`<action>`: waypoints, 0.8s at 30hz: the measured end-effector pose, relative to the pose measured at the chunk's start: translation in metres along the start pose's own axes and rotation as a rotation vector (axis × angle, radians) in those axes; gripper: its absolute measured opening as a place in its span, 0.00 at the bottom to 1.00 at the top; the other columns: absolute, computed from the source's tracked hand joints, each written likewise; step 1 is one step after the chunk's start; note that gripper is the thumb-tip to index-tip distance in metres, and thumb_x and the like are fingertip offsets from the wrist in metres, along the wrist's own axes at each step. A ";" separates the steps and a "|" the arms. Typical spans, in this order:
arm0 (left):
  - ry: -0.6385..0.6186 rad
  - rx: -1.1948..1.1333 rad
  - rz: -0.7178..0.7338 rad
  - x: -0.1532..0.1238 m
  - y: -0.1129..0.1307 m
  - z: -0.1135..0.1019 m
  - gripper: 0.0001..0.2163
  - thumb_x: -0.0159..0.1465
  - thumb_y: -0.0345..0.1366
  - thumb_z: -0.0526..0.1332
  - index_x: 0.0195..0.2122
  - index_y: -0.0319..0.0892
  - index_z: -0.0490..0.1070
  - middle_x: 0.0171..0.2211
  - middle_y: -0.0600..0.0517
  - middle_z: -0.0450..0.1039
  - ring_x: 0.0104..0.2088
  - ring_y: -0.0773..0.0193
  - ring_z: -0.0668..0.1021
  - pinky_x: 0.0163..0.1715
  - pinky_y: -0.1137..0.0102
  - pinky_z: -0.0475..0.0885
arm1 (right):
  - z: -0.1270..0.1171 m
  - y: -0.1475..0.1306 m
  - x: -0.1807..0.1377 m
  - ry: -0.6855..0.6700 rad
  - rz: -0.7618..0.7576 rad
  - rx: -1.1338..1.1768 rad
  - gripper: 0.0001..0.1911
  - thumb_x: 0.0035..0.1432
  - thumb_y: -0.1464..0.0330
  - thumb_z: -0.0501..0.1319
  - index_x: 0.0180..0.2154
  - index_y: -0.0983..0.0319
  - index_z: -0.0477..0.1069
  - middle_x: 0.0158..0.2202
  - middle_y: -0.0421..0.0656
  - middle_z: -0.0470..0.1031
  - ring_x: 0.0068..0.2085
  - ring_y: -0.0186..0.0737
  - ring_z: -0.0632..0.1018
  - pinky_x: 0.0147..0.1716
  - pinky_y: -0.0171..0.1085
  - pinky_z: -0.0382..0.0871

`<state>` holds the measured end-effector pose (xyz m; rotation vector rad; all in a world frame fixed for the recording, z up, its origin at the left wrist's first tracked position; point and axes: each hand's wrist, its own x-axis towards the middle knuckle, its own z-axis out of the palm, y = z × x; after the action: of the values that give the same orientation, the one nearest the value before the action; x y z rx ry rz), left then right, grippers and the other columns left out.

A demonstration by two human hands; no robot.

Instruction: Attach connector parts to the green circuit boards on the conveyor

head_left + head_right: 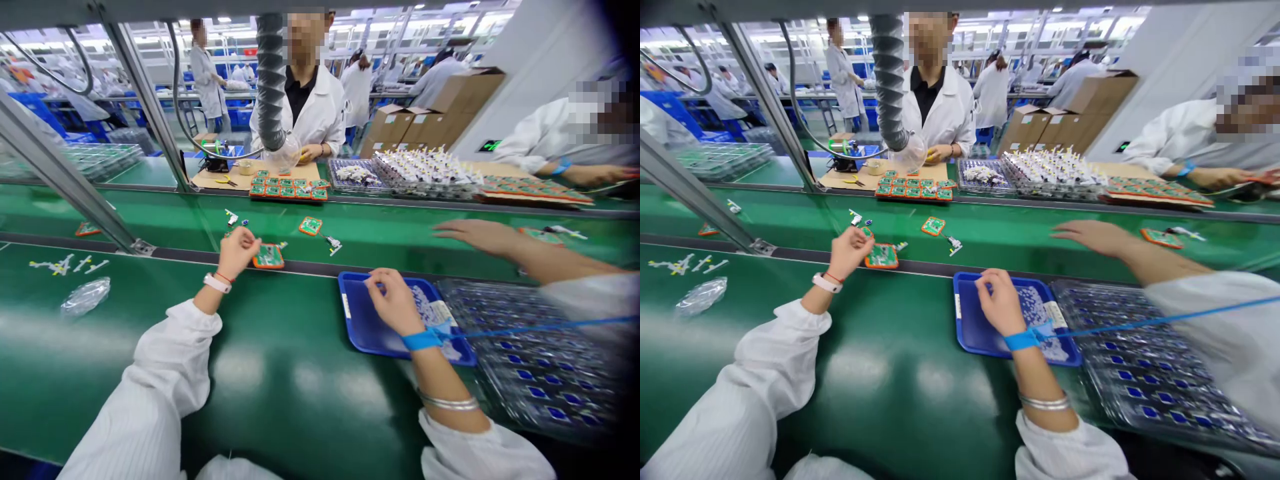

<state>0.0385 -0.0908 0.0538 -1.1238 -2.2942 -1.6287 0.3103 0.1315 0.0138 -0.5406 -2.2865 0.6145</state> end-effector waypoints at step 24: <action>-0.746 0.060 0.237 -0.113 0.027 0.040 0.06 0.61 0.36 0.61 0.34 0.40 0.76 0.41 0.49 0.77 0.46 0.65 0.75 0.50 0.72 0.65 | 0.074 -0.063 -0.065 -0.361 -0.205 0.210 0.08 0.59 0.62 0.51 0.32 0.56 0.65 0.40 0.50 0.68 0.45 0.50 0.70 0.46 0.51 0.64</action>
<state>0.1493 -0.1088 0.0037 -2.1702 -2.4093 -1.1589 0.2878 0.0259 -0.0316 -0.0948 -2.5273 0.8940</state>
